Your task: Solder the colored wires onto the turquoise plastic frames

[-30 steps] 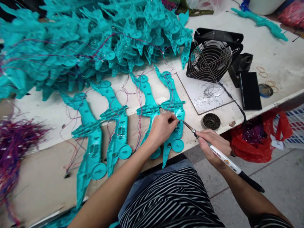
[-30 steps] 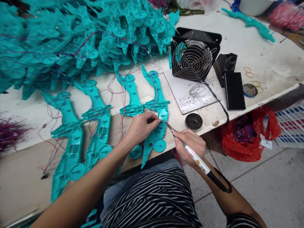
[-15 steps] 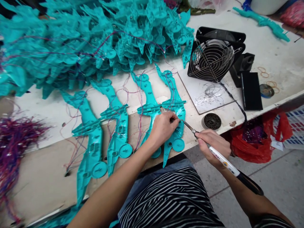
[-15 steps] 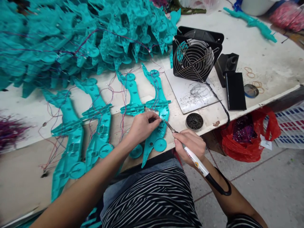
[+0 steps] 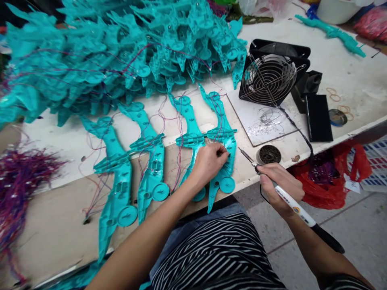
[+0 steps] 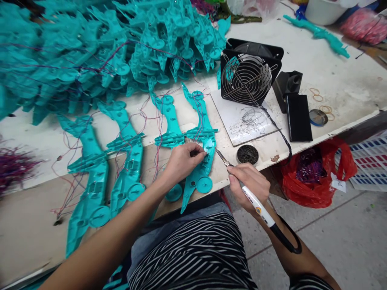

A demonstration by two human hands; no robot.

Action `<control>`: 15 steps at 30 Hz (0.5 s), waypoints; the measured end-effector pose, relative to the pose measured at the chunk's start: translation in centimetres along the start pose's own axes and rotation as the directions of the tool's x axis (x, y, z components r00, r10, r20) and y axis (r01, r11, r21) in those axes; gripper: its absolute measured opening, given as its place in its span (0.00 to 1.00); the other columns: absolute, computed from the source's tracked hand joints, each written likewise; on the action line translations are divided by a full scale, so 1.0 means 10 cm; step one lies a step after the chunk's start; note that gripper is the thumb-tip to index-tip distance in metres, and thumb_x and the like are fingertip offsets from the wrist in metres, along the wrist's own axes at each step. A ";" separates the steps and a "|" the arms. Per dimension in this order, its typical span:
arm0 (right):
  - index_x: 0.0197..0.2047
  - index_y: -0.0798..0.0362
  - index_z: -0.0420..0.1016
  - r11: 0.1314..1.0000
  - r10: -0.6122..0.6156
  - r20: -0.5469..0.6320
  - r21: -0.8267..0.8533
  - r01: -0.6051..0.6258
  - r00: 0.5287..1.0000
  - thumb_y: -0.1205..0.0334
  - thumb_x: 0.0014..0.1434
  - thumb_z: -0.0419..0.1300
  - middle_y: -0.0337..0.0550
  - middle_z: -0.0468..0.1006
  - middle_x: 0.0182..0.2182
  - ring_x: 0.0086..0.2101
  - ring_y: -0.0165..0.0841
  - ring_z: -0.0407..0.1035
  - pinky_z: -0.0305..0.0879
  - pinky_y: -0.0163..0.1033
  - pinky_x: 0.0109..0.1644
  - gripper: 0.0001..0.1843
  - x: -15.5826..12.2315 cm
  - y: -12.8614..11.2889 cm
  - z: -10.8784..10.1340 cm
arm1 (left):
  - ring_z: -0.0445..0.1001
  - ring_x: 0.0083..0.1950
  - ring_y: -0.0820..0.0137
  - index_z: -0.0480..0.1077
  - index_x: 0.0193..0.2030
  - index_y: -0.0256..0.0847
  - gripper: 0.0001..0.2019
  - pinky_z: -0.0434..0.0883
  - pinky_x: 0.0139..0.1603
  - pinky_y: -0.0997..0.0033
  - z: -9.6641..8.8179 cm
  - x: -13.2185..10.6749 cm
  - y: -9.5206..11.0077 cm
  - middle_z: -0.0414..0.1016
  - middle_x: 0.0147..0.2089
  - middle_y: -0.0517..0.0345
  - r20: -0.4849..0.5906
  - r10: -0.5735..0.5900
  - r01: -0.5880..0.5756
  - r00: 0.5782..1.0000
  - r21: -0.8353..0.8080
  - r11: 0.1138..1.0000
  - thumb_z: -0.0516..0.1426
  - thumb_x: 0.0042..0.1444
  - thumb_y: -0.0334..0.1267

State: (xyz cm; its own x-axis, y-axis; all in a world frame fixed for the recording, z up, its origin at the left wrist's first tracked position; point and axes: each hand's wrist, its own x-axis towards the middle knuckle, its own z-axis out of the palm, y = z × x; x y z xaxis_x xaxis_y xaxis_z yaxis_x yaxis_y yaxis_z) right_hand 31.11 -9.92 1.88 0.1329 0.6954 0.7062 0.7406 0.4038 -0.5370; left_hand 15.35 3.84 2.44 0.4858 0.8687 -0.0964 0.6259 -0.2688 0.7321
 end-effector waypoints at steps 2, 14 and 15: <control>0.48 0.51 0.78 1.000 0.008 0.000 -0.011 -0.008 1.000 0.76 0.58 0.59 0.43 0.81 0.32 0.34 0.35 0.76 0.76 0.42 0.37 0.18 -0.01 0.01 -0.02 | 0.72 0.31 0.70 0.75 0.28 0.38 0.05 0.64 0.33 0.72 -0.01 0.00 0.00 0.78 0.28 0.58 -0.002 -0.003 0.003 1.000 -0.028 1.000 0.58 0.51 0.29; 0.49 0.50 0.77 1.000 0.003 0.006 0.009 -0.003 1.000 0.76 0.59 0.59 0.42 0.81 0.32 0.34 0.35 0.76 0.76 0.41 0.36 0.18 -0.02 -0.04 -0.03 | 0.71 0.28 0.74 0.77 0.43 0.35 0.11 0.70 0.32 0.73 -0.37 -0.21 -0.06 0.79 0.30 0.58 0.108 -0.115 0.153 0.987 -0.476 0.866 0.57 0.56 0.36; 0.49 0.50 0.78 1.000 0.005 0.008 0.014 -0.005 1.000 0.76 0.59 0.59 0.42 0.81 0.32 0.33 0.35 0.76 0.76 0.42 0.36 0.18 -0.01 -0.06 -0.02 | 0.70 0.27 0.75 0.76 0.42 0.35 0.10 0.68 0.31 0.74 -0.35 -0.23 -0.06 0.78 0.28 0.59 0.100 -0.108 0.142 0.989 -0.449 0.882 0.57 0.56 0.35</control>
State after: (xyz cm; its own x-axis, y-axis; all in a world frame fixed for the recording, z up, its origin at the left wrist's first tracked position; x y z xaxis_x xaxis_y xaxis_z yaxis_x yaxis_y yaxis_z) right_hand 30.80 -10.36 2.20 0.1312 0.7026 0.6994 0.7308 0.4082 -0.5471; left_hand 11.76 3.48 4.56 0.4737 0.8468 -0.2419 0.3471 0.0730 0.9350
